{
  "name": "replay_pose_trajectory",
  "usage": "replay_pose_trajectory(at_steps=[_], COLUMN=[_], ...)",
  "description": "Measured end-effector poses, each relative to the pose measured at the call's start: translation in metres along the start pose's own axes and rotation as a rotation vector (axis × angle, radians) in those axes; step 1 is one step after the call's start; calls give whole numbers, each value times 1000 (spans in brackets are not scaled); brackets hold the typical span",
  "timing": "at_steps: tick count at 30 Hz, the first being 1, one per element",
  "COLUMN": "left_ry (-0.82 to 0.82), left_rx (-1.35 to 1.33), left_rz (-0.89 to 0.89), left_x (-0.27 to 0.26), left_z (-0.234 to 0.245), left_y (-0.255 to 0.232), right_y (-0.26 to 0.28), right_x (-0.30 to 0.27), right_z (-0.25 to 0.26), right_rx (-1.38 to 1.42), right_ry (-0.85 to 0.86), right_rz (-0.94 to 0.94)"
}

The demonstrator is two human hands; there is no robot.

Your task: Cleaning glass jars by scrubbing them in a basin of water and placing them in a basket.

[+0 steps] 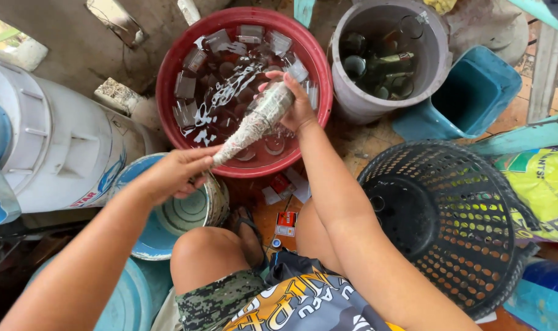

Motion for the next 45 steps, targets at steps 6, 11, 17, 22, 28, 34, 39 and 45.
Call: replay_pose_trajectory(at_steps=[6, 11, 17, 22, 28, 34, 39, 45], left_ry=[-441, -1106, -607, -283, -386, -863, -1295, -458], left_rx=[1387, 1709, 1158, 321, 1142, 1708, 1761, 1117], left_rz=[-146, -1041, -313, -212, -232, -1154, -907, -297], left_x=[-10, -20, 17, 10, -21, -23, 25, 5], left_z=[22, -15, 17, 11, 17, -4, 8, 12], left_y=[-76, -63, -27, -10, -68, -109, -71, -79], right_y=[1, -18, 1, 6, -3, -14, -14, 9], right_x=[-14, -4, -8, -11, -13, -8, -7, -11], right_z=[-6, 6, -4, -12, -15, -9, 5, -6], right_rx=[-222, -102, -21, -47, -16, -127, 219, 149], right_ry=[-238, -366, -315, -258, -189, -291, -413, -318], right_rz=[-111, -88, 245, 256, 53, -59, 45, 22])
Point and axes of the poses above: each hand's wrist, its own x-axis towards the middle knuckle, its own z-axis out of the back of the hand, y = z × x, the point moved 7 cm from there along x, towards the middle knuckle, and after that the axes turned 2 degrees about -x, right-handed, at the moved point
